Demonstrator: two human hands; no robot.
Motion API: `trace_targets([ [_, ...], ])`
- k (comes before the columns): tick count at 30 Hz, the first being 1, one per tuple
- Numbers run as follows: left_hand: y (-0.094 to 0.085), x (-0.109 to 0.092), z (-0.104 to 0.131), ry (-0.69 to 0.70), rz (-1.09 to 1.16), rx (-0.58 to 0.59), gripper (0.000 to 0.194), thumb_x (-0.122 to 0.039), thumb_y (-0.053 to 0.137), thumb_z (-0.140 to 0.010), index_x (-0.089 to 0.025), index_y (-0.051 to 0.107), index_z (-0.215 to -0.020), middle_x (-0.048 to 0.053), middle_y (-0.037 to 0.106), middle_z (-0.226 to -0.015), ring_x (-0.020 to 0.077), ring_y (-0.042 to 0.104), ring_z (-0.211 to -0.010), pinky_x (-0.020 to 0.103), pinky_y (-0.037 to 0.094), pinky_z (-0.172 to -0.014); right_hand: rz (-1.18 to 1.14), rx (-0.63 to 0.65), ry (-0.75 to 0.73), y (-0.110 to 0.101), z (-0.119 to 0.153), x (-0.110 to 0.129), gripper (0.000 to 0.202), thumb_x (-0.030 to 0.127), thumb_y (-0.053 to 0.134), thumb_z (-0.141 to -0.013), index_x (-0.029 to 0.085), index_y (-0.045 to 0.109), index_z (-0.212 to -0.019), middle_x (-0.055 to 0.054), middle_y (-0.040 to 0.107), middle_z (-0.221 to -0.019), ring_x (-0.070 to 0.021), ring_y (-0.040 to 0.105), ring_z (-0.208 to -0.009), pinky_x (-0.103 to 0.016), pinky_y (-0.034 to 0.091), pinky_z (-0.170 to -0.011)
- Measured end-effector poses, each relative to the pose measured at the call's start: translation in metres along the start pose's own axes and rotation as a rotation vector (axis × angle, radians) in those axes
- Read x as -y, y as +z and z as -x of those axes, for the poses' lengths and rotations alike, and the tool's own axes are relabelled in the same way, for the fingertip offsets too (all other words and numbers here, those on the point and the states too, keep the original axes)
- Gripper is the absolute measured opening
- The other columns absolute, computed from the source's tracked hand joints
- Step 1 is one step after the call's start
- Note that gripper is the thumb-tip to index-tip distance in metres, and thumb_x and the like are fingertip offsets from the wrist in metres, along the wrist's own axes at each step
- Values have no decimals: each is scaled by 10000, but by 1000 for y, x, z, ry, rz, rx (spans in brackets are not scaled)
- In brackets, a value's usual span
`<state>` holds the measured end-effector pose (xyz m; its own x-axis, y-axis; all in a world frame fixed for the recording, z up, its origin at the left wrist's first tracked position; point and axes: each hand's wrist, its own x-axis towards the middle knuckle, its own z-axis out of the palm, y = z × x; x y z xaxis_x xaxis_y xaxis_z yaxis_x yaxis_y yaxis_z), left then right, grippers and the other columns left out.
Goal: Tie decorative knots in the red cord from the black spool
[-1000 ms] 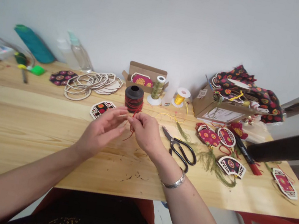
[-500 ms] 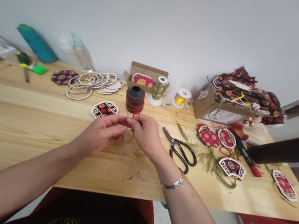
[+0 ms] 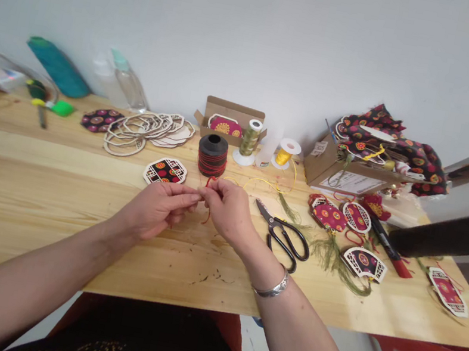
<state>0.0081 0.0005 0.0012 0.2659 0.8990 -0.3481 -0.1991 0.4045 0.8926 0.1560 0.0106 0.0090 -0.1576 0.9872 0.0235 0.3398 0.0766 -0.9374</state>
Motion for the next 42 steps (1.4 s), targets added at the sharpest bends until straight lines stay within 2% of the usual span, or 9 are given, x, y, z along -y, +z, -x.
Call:
trace_targets([
  [11, 1, -2, 1, -53, 19, -26, 173, -288, 734, -646, -124, 682, -670, -33, 534, -524, -3, 301, -338, 168, 135, -347, -34, -21, -18, 3, 1, 0, 254, 308, 561, -783, 171, 490, -581, 41, 472, -541, -79, 390, -512, -218, 317, -500],
  [21, 1, -3, 0, -29, 12, -64, 174, -274, 726, -636, -114, 670, -676, -32, 534, -521, 3, 304, -355, 164, 141, -349, -17, -22, 5, 5, 3, 2, 222, 296, 532, -815, 168, 525, -634, 34, 508, -577, -87, 437, -525, -220, 341, -507],
  [24, -1, -3, -1, -17, 13, -88, 172, -277, 727, -641, -121, 679, -694, -28, 550, -531, 4, 308, -351, 166, 150, -346, 48, 24, -22, 2, 4, 5, 208, 250, 452, -866, 166, 560, -709, 15, 561, -643, -102, 504, -595, -231, 389, -576],
  [28, -2, -2, -3, 22, 11, -115, 177, -284, 731, -648, -127, 695, -721, -22, 575, -554, 2, 312, -356, 166, 151, -346, 213, 54, -126, -4, 4, 7, 217, 190, 421, -887, 170, 597, -763, -7, 618, -728, -116, 548, -695, -247, 404, -674],
  [31, -2, -2, -4, 40, 13, -134, 176, -288, 736, -645, -128, 698, -707, -21, 582, -552, 4, 309, -361, 170, 157, -349, 364, -19, -166, -6, 6, 6, 161, 210, 495, -862, 176, 622, -770, -23, 649, -761, -133, 561, -714, -255, 390, -663],
  [36, -2, -3, -3, 49, -4, -154, 187, -302, 738, -637, -130, 699, -699, -6, 617, -575, 11, 297, -370, 184, 160, -355, 555, -165, -234, -3, 12, 6, 158, 254, 541, -846, 178, 611, -726, -26, 639, -710, -129, 533, -630, -251, 342, -577],
  [39, -1, -3, -2, 54, -7, -155, 191, -305, 740, -629, -129, 699, -691, -35, 547, -482, 16, 275, -363, 190, 149, -357, 561, -186, -262, 1, 18, 11, 185, 284, 537, -856, 182, 608, -720, -8, 631, -649, -114, 521, -571, -244, 332, -552],
  [42, -1, -2, -2, 50, 28, -175, 175, -286, 745, -613, -132, 688, -673, -64, 453, -407, 23, 280, -358, 187, 154, -360, 592, -134, -337, 6, 23, 14, 192, 298, 517, -876, 174, 623, -775, -16, 654, -676, -112, 536, -573, -241, 345, -561],
])
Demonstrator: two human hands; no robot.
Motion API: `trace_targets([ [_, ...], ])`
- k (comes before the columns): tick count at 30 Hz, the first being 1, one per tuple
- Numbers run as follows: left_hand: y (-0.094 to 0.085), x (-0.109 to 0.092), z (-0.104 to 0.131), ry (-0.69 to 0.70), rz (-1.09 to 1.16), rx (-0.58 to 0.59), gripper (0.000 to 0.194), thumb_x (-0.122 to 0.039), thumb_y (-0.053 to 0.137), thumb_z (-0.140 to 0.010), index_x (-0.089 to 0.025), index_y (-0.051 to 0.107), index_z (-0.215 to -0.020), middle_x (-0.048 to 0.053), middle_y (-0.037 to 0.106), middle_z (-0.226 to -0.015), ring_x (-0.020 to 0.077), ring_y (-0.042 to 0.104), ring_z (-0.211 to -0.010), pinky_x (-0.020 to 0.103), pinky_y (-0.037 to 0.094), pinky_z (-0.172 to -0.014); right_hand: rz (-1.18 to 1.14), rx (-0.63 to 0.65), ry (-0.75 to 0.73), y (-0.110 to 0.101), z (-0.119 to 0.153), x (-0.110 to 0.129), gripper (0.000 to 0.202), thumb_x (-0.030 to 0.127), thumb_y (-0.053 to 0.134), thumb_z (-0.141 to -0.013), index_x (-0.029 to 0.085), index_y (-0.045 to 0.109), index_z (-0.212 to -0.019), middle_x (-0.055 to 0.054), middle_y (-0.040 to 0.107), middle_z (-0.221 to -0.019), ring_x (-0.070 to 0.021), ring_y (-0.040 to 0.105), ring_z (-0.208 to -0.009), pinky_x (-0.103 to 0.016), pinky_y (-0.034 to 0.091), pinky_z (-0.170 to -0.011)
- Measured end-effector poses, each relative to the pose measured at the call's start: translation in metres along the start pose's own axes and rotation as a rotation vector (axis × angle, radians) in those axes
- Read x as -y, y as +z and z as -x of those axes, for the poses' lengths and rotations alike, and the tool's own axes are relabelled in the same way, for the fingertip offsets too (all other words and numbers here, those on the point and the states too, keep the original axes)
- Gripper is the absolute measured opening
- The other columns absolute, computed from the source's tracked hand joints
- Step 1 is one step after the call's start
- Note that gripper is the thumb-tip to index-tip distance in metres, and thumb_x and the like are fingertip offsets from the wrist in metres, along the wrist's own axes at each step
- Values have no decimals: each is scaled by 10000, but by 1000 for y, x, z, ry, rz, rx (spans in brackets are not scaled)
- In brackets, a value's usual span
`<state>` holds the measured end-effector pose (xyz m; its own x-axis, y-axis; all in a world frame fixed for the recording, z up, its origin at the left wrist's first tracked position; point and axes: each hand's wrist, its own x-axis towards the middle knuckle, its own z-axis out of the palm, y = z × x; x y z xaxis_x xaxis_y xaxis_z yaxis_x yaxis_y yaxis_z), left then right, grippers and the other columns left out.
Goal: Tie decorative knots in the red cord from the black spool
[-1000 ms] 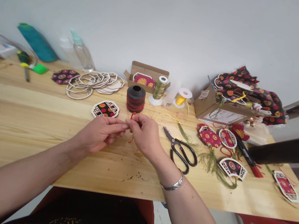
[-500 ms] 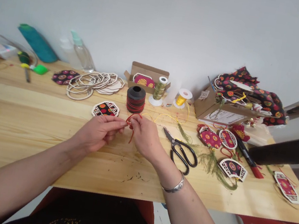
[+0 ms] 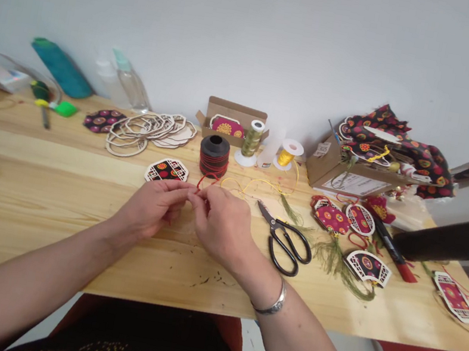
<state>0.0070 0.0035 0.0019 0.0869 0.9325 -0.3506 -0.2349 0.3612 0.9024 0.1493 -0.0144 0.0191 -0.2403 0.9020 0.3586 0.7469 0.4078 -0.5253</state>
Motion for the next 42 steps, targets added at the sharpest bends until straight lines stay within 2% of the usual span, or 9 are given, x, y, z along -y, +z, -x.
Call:
trace_targets([
  [4, -1, -1, -1, -65, 86, 26, 175, -257, 750, -613, -130, 669, -702, -40, 536, -496, 18, 320, -376, 178, 162, -364, 198, 106, -288, 7, 5, -2, 238, 241, 432, -911, 136, 622, -814, -73, 668, -758, -142, 552, -627, -266, 333, -552],
  [8, -2, -3, -2, -125, 197, 140, 160, -217, 727, -641, -114, 611, -601, -68, 442, -432, -1, 233, -356, 164, 130, -357, 382, 200, -520, 9, 5, -8, 247, 103, 374, -875, 126, 612, -811, -90, 637, -776, -151, 508, -609, -293, 295, -525],
  [12, -2, -5, -2, -160, 244, 165, 191, -198, 728, -628, -116, 569, -559, -70, 437, -432, -7, 224, -341, 155, 122, -342, 163, 214, -589, -1, 1, -6, 263, 202, 410, -884, 165, 591, -697, -52, 600, -727, -140, 491, -626, -290, 341, -571],
  [14, -2, -5, -2, -137, 239, 112, 158, -186, 740, -610, -119, 597, -608, -58, 484, -469, -3, 286, -349, 144, 141, -339, -73, 115, -448, -6, -3, -5, 293, 245, 444, -878, 173, 570, -624, -47, 595, -741, -132, 511, -670, -279, 381, -625],
  [17, -2, -4, -2, -102, 172, 72, 144, -218, 738, -622, -122, 639, -664, -47, 514, -495, 2, 342, -354, 136, 154, -333, -331, -143, -2, -7, -10, -10, 304, 248, 459, -879, 163, 571, -610, -47, 590, -734, -129, 537, -714, -275, 411, -681],
  [22, 0, -3, 0, -83, 87, 141, 143, -255, 719, -644, -130, 667, -688, -67, 452, -469, 2, 315, -334, 141, 146, -330, -834, 111, 415, 4, -20, -25, 233, 372, 647, -748, 147, 631, -804, -20, 629, -732, -112, 548, -659, -273, 451, -658],
  [29, 2, -1, 3, -61, -28, 156, 158, -293, 722, -641, -146, 670, -662, -66, 459, -457, 13, 283, -318, 176, 169, -323, -1103, 220, 545, 8, -17, -20, 311, 404, 716, -657, 150, 536, -644, 22, 565, -630, -93, 559, -585, -261, 515, -593],
  [34, 3, -1, 4, -39, -83, 166, 169, -314, 717, -646, -151, 683, -675, -46, 527, -487, 22, 320, -308, 190, 205, -317, -942, 225, 495, 7, -18, -21, 286, 410, 641, -729, 166, 515, -649, 44, 498, -515, -63, 444, -442, -182, 341, -398],
  [42, 4, -1, 4, -48, -72, 153, 198, -311, 730, -633, -140, 698, -727, -68, 473, -459, 24, 315, -299, 189, 207, -304, -825, 129, 411, 4, -19, -22, 259, 370, 627, -728, 168, 525, -602, 37, 501, -552, -69, 387, -498, -211, 328, -483],
])
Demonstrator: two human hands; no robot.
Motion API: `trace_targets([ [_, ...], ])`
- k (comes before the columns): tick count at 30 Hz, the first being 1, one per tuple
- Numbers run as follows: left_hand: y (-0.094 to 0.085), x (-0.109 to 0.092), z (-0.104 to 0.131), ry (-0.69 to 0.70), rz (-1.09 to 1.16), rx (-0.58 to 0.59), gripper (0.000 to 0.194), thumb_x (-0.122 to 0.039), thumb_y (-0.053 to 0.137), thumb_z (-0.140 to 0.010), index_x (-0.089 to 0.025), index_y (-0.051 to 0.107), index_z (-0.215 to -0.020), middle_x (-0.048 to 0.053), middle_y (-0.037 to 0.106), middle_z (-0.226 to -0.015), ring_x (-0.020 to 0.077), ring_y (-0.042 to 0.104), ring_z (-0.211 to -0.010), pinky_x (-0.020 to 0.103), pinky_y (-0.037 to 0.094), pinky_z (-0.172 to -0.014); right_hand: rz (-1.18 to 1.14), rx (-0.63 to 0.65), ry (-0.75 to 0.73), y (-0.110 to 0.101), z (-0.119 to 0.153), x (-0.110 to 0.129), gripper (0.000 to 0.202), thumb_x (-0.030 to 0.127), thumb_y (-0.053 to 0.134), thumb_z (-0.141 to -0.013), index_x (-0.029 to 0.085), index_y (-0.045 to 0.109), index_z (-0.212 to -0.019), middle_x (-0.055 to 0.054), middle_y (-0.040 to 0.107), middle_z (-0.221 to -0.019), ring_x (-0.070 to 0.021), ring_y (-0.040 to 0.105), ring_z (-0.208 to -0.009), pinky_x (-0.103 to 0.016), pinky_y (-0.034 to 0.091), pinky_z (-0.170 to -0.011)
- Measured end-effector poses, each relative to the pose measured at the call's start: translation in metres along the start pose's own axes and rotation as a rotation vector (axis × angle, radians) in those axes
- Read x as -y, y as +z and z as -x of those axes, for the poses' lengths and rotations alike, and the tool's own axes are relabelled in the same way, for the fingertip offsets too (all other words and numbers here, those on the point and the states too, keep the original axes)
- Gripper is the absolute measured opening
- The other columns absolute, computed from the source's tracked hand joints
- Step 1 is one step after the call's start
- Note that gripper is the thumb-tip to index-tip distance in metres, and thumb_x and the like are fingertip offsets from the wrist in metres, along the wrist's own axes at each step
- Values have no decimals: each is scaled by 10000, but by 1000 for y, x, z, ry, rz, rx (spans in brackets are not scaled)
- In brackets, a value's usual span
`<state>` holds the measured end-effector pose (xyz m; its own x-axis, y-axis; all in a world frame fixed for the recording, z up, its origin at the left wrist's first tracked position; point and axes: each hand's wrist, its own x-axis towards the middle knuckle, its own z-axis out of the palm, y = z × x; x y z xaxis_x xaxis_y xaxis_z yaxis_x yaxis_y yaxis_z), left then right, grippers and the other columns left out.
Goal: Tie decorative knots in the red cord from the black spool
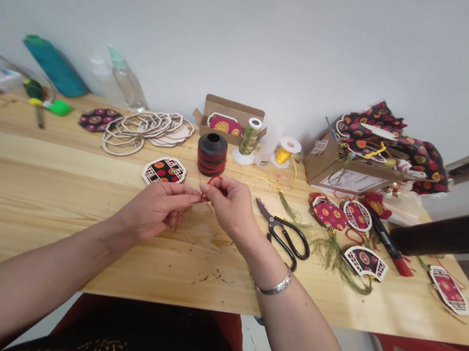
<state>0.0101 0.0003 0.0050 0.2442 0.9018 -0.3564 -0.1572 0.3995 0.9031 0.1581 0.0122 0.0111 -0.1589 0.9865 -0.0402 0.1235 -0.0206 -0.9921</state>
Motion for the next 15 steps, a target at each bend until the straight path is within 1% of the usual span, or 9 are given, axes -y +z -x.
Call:
trace_targets([
  [4, 0, 0, 1, 6, -13, -6, 210, -317, 730, -634, -132, 697, -725, -70, 462, -456, 24, 316, -303, 191, 211, -308, -22, 1, 5, 0, 1, 2, 253, 348, 625, -729, 167, 518, -587, 42, 485, -546, -66, 376, -500, -212, 327, -493],
  [8, 0, 0, 1, 12, -31, -20, 219, -322, 738, -624, -130, 696, -722, -64, 473, -462, 21, 317, -312, 189, 188, -321, -23, -28, 9, 0, 1, 2, 248, 343, 645, -710, 168, 522, -585, 50, 478, -531, -64, 365, -488, -213, 335, -492],
  [15, 0, 0, 1, 4, -20, -30, 208, -320, 739, -624, -135, 690, -705, -75, 433, -433, 22, 299, -306, 189, 180, -315, 11, -52, 13, 0, 2, 3, 254, 331, 645, -705, 166, 519, -560, 48, 476, -520, -65, 367, -485, -220, 326, -492],
])
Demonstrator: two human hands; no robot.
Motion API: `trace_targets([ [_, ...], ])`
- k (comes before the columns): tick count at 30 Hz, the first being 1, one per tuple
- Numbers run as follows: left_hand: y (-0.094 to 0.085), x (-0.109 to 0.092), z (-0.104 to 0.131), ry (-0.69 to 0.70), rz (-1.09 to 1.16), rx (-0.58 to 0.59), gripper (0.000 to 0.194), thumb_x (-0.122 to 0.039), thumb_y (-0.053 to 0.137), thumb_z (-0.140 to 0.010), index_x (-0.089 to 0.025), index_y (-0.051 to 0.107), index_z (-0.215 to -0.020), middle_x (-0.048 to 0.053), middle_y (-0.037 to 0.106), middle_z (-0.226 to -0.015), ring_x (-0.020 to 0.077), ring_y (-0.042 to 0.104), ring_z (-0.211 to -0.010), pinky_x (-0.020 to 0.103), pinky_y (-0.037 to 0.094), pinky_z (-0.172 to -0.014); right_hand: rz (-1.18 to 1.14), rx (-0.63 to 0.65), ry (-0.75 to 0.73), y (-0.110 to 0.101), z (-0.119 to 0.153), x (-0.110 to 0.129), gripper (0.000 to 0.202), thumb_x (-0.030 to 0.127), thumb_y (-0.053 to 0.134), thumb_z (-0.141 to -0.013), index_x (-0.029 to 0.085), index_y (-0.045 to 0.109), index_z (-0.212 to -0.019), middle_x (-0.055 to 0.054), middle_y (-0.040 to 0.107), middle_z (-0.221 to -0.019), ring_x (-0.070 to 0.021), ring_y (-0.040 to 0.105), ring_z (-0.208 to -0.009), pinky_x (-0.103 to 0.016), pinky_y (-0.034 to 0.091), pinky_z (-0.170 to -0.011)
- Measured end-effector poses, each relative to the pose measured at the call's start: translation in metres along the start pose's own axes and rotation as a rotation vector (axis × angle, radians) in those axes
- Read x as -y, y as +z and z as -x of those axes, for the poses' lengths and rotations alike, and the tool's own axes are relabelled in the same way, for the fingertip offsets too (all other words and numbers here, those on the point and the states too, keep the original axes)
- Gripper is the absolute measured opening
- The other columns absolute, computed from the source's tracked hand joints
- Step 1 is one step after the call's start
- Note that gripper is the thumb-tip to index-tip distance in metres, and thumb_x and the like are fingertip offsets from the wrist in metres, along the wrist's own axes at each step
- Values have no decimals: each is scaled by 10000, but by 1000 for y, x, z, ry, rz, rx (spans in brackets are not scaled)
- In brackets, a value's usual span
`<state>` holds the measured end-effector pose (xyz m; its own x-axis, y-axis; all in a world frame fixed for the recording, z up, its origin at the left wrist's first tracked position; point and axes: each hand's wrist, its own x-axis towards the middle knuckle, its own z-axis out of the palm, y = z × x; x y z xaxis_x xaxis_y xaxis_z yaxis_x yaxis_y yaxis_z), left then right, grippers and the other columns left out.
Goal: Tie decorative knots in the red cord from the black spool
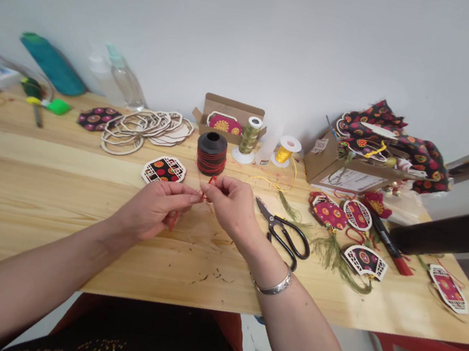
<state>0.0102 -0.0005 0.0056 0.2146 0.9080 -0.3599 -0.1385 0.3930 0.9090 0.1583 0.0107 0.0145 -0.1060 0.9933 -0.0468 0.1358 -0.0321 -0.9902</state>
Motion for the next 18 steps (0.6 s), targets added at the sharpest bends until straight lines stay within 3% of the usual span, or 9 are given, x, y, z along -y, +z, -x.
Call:
trace_targets([
  [18, 0, 1, -1, 25, -12, 6, 210, -326, 739, -631, -135, 699, -709, -67, 470, -466, 20, 306, -316, 184, 205, -308, -15, 1, -14, 1, 0, 0, 261, 336, 644, -709, 159, 520, -564, 40, 481, -536, -65, 372, -500, -218, 294, -481],
])
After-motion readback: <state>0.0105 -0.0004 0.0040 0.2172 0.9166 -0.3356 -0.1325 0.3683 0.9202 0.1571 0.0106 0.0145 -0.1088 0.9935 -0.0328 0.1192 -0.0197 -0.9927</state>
